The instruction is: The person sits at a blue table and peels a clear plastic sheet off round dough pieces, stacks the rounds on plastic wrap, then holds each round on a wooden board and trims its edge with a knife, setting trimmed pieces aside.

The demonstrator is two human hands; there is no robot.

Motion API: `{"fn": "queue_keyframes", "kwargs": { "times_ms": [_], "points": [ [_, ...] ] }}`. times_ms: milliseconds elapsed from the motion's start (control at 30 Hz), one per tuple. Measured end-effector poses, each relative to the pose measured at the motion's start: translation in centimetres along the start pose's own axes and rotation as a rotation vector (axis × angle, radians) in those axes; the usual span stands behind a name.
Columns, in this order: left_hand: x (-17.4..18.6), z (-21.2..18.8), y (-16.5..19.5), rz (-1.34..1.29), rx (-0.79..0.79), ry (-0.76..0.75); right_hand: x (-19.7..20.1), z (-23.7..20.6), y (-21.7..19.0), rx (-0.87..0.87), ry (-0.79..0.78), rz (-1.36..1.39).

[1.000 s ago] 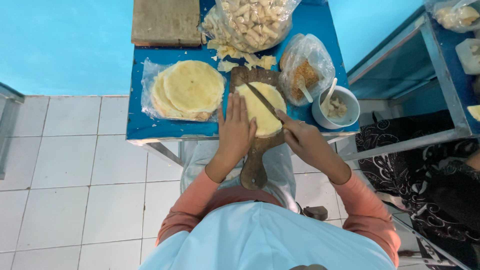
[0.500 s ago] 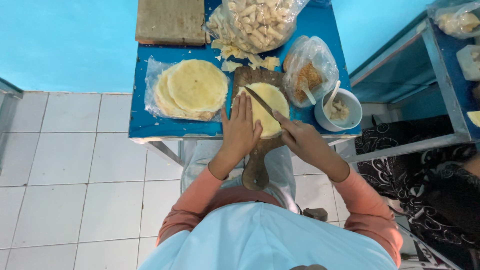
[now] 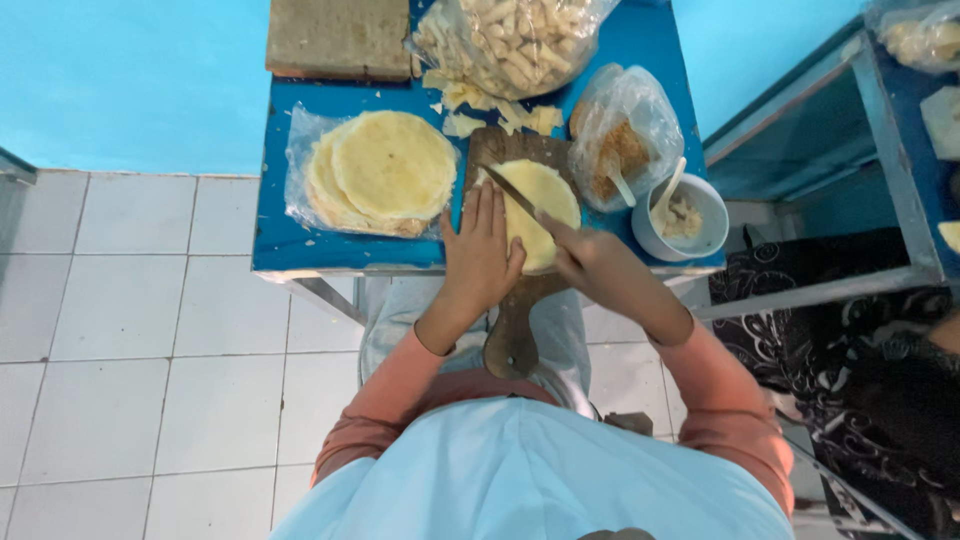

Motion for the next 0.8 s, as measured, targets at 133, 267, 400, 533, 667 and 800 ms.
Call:
{"fn": "queue_keyframes", "kwargs": {
  "times_ms": [133, 267, 400, 533, 667, 800],
  "points": [
    [0.0, -0.1, 0.0, 0.005, 0.013, -0.007, -0.1, 0.0, 0.8, -0.035, -0.007, 0.069],
    [0.2, -0.1, 0.0, 0.04, -0.001, 0.012, 0.0, -0.1, 0.5, 0.027, 0.02, 0.048],
    [0.1, -0.1, -0.1, 0.045, 0.006, -0.012, 0.0, 0.6, -0.1, 0.096, 0.091, 0.001],
    [0.0, 0.0, -0.1, 0.059, 0.011, -0.01, 0.0, -0.1, 0.0, -0.025, 0.028, 0.064],
    [0.2, -0.1, 0.0, 0.065, -0.028, 0.024, 0.2, -0.8, -0.3, -0.017, 0.047, 0.058],
    [0.1, -0.3, -0.2, 0.066, -0.013, 0.004, 0.5, -0.4, -0.2, 0.037, 0.068, 0.109]
  ]
}}
Point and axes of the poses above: each hand's wrist, its own z-axis towards the middle knuckle, its own x-axis out of the back of the hand, y = z × x, the point moved 5 cm from there along z, towards the middle knuckle, and after that the axes turned 6 degrees about x, right-handed, at the moved point
